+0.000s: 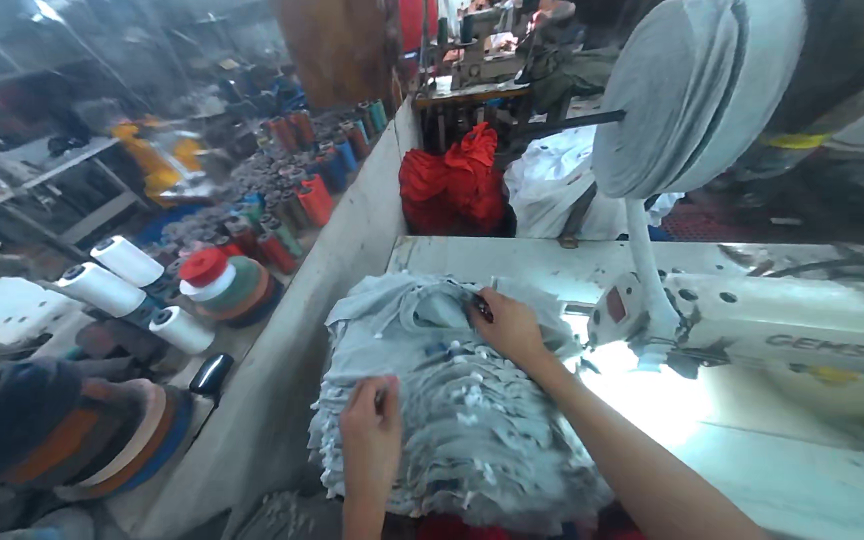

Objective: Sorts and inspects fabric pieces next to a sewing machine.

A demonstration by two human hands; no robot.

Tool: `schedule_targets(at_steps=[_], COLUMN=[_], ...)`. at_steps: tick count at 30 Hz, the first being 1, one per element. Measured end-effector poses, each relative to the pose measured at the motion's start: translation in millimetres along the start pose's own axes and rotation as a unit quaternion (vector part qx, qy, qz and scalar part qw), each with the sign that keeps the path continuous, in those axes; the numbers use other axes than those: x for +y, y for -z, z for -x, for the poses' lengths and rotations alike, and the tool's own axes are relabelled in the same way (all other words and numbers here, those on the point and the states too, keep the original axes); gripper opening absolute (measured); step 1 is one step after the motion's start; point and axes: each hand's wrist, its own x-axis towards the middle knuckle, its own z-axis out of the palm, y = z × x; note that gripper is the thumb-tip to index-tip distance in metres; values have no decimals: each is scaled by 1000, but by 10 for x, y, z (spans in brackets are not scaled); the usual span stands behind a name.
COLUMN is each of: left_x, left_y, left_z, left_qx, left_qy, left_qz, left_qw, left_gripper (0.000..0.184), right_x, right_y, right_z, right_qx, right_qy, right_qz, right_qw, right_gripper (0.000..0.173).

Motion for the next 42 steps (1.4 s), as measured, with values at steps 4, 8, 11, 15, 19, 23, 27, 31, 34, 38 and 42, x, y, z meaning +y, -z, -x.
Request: schedule_targets(at_steps=[4,8,11,15,19,23,27,31,34,38,42], left_x=[172,336,461,479,511,544,440,396,412,482,362], left_y=[45,-18,-46,15,162,115,19,-8,-7,-21,107], left_z=[-275,-504,-618,-602,-489,-453,-539,-584,-612,-629,-544], left_qx=[-99,-243,-310,-310,-226,-220,-262,-309,-356,-398,-314], left_qy=[-26,24,70,33,1,-25,-66,-85,-106,-88,-107], left_qz=[-91,-162,-203,-219,-179,-153,-118,-117,-141,-206,-178], left_qw=[991,956,926,925,957,963,956,940,918,889,927], left_gripper=[20,40,41,30,25,24,24,26,31,30,27], right_x=[4,10,10,10,27,34,44,35,34,58,-85], right_y=[17,10,12,39,46,29,22,37,36,114,489], right_z=[-14,-7,-11,-4,14,14,9,10,7,-4,243], right_qx=[-7,-4,-9,-20,-9,-9,-5,-12,-21,-54,-47], right_qy=[0,4,4,6,14,14,17,12,8,17,45], right_qz=[-2,1,5,4,-12,-12,-11,-9,-9,-28,-48], right_qw=[1000,1000,1000,1000,1000,1000,1000,1000,1000,998,997], right_gripper=[40,38,38,40,40,39,39,40,40,47,63])
